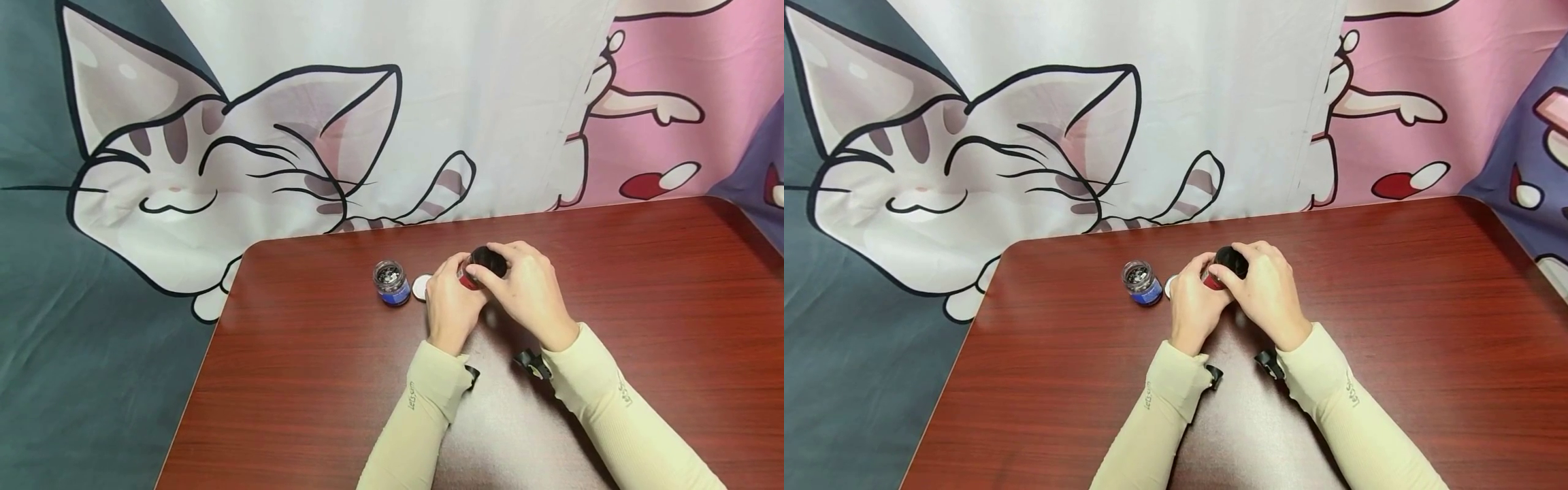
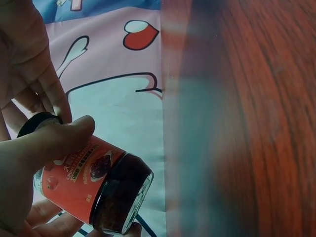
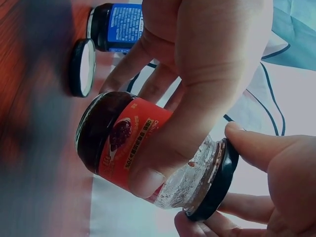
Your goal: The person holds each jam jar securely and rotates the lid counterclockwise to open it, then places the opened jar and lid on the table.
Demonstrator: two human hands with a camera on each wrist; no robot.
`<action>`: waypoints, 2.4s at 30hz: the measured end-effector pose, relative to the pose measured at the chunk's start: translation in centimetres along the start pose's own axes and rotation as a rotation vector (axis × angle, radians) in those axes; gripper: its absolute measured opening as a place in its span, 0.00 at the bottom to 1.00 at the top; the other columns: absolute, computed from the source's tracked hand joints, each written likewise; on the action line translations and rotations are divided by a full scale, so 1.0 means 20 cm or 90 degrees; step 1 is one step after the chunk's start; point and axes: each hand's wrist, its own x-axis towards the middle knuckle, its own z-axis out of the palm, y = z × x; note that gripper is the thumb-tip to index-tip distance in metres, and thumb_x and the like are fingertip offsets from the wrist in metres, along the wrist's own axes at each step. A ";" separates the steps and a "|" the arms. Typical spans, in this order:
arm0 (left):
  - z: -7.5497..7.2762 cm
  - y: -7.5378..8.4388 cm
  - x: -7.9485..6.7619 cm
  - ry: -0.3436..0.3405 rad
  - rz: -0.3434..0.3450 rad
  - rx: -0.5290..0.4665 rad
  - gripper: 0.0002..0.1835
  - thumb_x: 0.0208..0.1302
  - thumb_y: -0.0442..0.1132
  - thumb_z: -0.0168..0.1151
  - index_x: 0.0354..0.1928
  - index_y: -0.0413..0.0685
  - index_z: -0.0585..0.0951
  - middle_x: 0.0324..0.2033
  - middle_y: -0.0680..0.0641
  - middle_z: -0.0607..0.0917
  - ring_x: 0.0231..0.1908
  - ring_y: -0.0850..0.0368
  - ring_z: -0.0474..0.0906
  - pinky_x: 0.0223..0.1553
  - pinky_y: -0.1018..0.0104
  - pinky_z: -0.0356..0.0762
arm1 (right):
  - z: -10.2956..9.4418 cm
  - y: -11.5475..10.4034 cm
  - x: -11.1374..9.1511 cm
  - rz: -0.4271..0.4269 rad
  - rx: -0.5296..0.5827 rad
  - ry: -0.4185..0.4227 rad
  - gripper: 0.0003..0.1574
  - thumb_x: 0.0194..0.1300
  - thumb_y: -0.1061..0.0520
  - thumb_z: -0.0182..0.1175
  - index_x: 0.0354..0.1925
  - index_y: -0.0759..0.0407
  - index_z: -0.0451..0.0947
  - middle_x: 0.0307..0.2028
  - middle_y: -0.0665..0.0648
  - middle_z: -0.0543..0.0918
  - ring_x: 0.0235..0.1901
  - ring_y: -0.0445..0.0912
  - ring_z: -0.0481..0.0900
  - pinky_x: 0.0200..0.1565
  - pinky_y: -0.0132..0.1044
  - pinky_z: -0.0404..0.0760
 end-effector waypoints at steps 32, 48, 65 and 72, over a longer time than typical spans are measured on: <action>-0.01 -0.01 0.00 -0.010 0.011 -0.013 0.22 0.47 0.45 0.78 0.47 0.53 0.85 0.38 0.54 0.87 0.42 0.55 0.85 0.44 0.61 0.81 | -0.02 0.02 0.01 -0.038 0.022 -0.021 0.27 0.55 0.52 0.76 0.49 0.68 0.84 0.40 0.64 0.85 0.35 0.56 0.82 0.38 0.50 0.79; -0.01 -0.01 0.00 -0.020 0.019 -0.003 0.21 0.48 0.44 0.78 0.46 0.53 0.85 0.37 0.55 0.87 0.41 0.56 0.85 0.44 0.62 0.80 | -0.03 0.02 0.01 -0.050 -0.006 -0.047 0.27 0.57 0.50 0.75 0.49 0.67 0.85 0.40 0.64 0.86 0.38 0.58 0.83 0.39 0.55 0.79; 0.00 -0.02 0.00 -0.018 0.032 0.008 0.20 0.47 0.45 0.78 0.45 0.53 0.86 0.36 0.54 0.87 0.40 0.56 0.86 0.43 0.61 0.81 | -0.04 0.03 0.02 -0.061 0.002 -0.077 0.27 0.59 0.53 0.74 0.52 0.69 0.83 0.45 0.65 0.86 0.44 0.59 0.84 0.43 0.55 0.79; 0.00 -0.02 0.01 -0.032 0.021 0.018 0.21 0.47 0.45 0.79 0.46 0.53 0.86 0.37 0.54 0.87 0.42 0.55 0.86 0.44 0.61 0.80 | -0.04 0.02 0.02 -0.050 -0.012 -0.103 0.27 0.61 0.54 0.72 0.53 0.69 0.82 0.47 0.66 0.85 0.45 0.60 0.84 0.43 0.57 0.79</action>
